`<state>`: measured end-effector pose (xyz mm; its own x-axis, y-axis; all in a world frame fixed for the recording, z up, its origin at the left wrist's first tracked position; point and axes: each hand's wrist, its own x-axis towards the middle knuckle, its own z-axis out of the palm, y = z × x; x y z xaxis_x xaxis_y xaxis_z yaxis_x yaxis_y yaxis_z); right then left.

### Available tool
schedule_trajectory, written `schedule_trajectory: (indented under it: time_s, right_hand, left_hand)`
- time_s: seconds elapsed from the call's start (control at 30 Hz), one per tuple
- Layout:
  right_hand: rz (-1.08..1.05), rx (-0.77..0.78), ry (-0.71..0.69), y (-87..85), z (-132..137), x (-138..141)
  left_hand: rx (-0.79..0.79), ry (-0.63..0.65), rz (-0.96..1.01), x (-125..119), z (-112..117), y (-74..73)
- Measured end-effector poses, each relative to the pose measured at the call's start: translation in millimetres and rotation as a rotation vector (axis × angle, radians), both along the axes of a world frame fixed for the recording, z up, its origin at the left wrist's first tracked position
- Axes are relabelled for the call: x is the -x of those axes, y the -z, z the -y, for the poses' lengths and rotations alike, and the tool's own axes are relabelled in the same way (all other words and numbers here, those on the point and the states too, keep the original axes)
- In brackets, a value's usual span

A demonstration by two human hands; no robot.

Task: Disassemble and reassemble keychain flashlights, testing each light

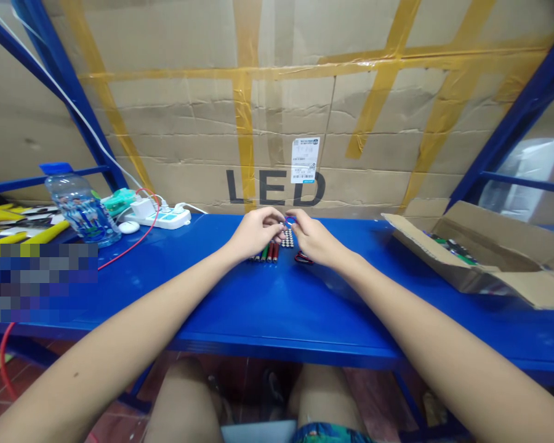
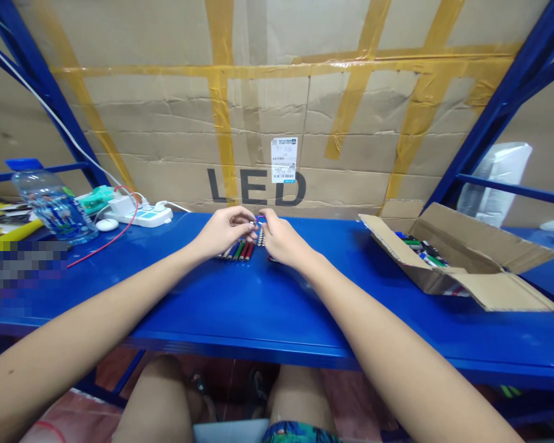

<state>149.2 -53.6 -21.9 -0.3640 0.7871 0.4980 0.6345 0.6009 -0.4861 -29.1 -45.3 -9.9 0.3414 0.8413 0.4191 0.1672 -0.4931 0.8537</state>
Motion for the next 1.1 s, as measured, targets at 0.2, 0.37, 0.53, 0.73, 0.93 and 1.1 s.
schedule_trajectory:
  time_s: [0.2, 0.37, 0.53, 0.73, 0.93, 1.1]
  right_hand:
    - [0.072, 0.071, 0.218, -7.0, -19.7, -35.2]
    - [0.319, 0.226, 0.505, -8.6, -40.3, -73.2]
    - [0.483, 0.418, 0.583, -2.4, -49.8, -89.4]
    - [0.501, 0.526, 0.605, 2.5, -48.6, -88.3]
    - [0.505, 0.538, 0.596, 2.6, -48.3, -88.4]
    - [0.523, 0.515, 0.599, 0.9, -46.9, -85.9]
  left_hand:
    - [-0.055, -0.237, -0.096, 45.3, -36.1, -4.8]
    - [-0.061, -0.32, -0.37, 80.4, -61.8, 4.3]
    - [0.045, -0.246, -0.501, 96.9, -73.8, 14.8]
    - [0.12, -0.115, -0.639, 99.6, -73.6, 12.4]
    - [0.11, -0.099, -0.7, 95.8, -68.6, 8.1]
    - [0.086, -0.074, -0.666, 96.2, -69.8, 10.8]
